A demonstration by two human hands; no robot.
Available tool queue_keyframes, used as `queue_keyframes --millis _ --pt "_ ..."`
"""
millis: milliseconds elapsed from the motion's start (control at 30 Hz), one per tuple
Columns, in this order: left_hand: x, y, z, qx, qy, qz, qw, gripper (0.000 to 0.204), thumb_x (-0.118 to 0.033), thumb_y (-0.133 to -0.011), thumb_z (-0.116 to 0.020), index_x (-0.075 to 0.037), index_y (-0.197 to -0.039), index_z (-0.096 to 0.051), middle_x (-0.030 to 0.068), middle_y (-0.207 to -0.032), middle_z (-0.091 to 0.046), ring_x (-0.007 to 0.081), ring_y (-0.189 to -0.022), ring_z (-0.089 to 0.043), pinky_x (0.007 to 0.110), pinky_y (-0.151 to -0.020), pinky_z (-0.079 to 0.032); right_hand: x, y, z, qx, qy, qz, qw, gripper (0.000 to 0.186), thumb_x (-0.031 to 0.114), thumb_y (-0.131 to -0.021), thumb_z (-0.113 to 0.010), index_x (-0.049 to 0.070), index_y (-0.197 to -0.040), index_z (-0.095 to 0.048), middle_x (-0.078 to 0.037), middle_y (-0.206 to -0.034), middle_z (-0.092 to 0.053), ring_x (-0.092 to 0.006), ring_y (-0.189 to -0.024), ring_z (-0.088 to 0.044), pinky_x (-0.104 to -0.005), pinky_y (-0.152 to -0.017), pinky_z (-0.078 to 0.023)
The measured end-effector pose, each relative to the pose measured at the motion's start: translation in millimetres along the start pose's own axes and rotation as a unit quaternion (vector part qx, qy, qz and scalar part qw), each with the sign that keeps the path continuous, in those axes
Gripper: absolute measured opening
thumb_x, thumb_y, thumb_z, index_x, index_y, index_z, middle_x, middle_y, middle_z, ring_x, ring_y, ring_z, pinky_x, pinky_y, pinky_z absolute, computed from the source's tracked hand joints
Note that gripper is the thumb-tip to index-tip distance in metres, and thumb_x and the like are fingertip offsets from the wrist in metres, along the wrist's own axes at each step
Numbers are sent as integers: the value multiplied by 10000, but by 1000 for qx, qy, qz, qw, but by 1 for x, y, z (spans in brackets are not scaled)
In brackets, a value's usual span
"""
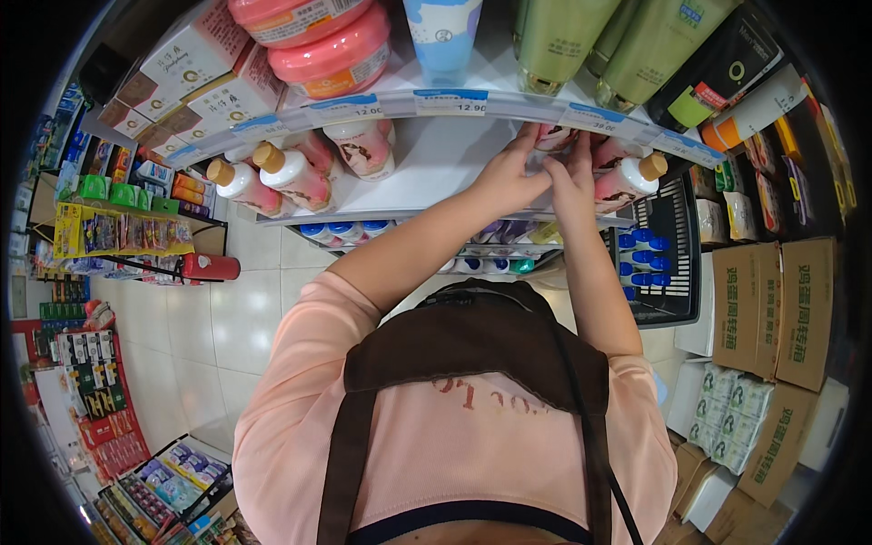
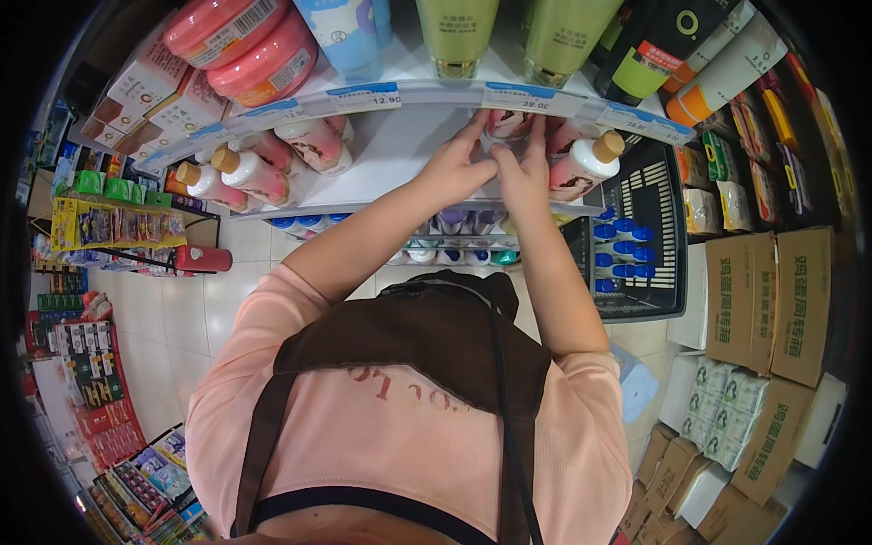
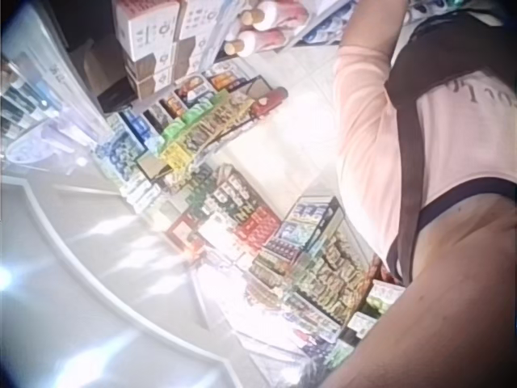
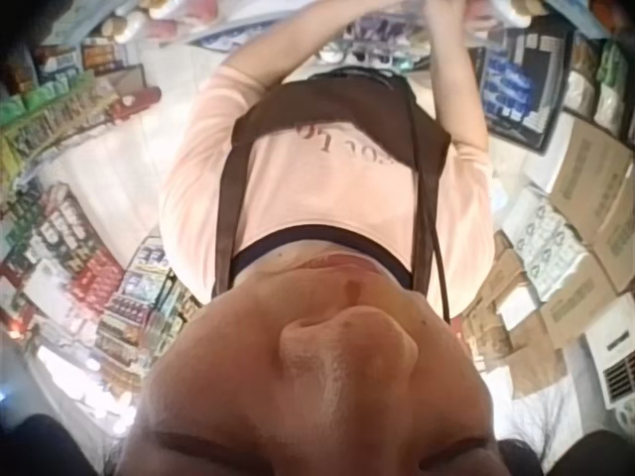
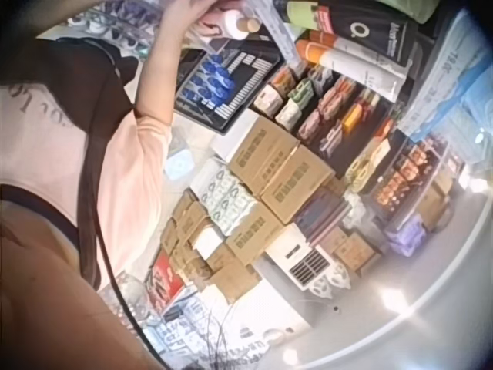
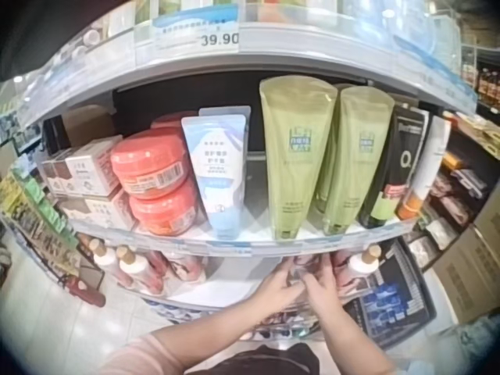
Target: The person picks up bottles of lotion from a shopping basket and places them onto a store shelf. They arrange the bottles in a row, ensuring they are facing forward and aligned with other products.
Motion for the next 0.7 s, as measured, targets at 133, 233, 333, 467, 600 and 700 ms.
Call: queue_keyframes --millis 133,233,333,467,600,700 --pt "-3 -3 0 6 -11 23 1000 786 -201 -763 -590 16 -1424 -223 252 -1376 -395 350 -1264 -421 342 -1009 -378 -8 -7 2 -6 -18 -22 1000 785 70 -767 -565 -66 -1429 -165 -194 -1337 -419 -245 -1229 -424 -296 -1010 -334" --pt "6 -6 1 -14 -16 27 999 840 -209 -719 -603 -74 -1457 -224 176 -1239 -534 256 -998 -553 333 -884 -443 -3 -6 -1 -1 -42 -31 999 768 56 -768 -557 -64 -1425 -178 -184 -1329 -426 -238 -1218 -432 -297 -1013 -332" --pt "7 -5 1 7 -5 30 1000 786 -218 -763 -603 13 -1421 -240 237 -1331 -454 342 -1221 -469 342 -992 -392 1 -4 -3 7 -60 -28 998 753 23 -775 -547 -61 -1426 -177 -182 -1357 -398 -236 -1240 -412 -304 -1032 -312" --pt "14 -2 3 -15 31 4 999 784 -230 -773 -605 14 -1422 -239 235 -1343 -445 334 -1223 -470 347 -964 -415 10 5 -10 14 -66 -17 998 740 -15 -796 -543 -70 -1427 -161 -190 -1412 -334 -237 -1293 -360 -316 -1067 -266" --pt "0 8 9 -9 38 15 999 797 -121 -760 -570 -9 -1449 -185 195 -1373 -417 275 -1244 -439 350 -1004 -371 9 12 -11 33 -66 -16 997 744 -13 -811 -554 -81 -1427 -142 -194 -1439 -297 -242 -1331 -313 -327 -1089 -230" --pt "-4 19 14 -10 39 11 999 809 -44 -750 -540 -12 -1460 -154 180 -1412 -369 247 -1292 -383 370 -1057 -316 16 19 -16 54 -69 -26 996 740 -5 -816 -555 -81 -1427 -145 -189 -1450 -282 -241 -1351 -281 -331 -1098 -212"
Point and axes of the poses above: each hand's wrist, its own y-axis away from the middle knuckle, its own z-axis out of the back of the hand, x = y × z, the point moved 7 cm from there along -y, towards the middle knuckle
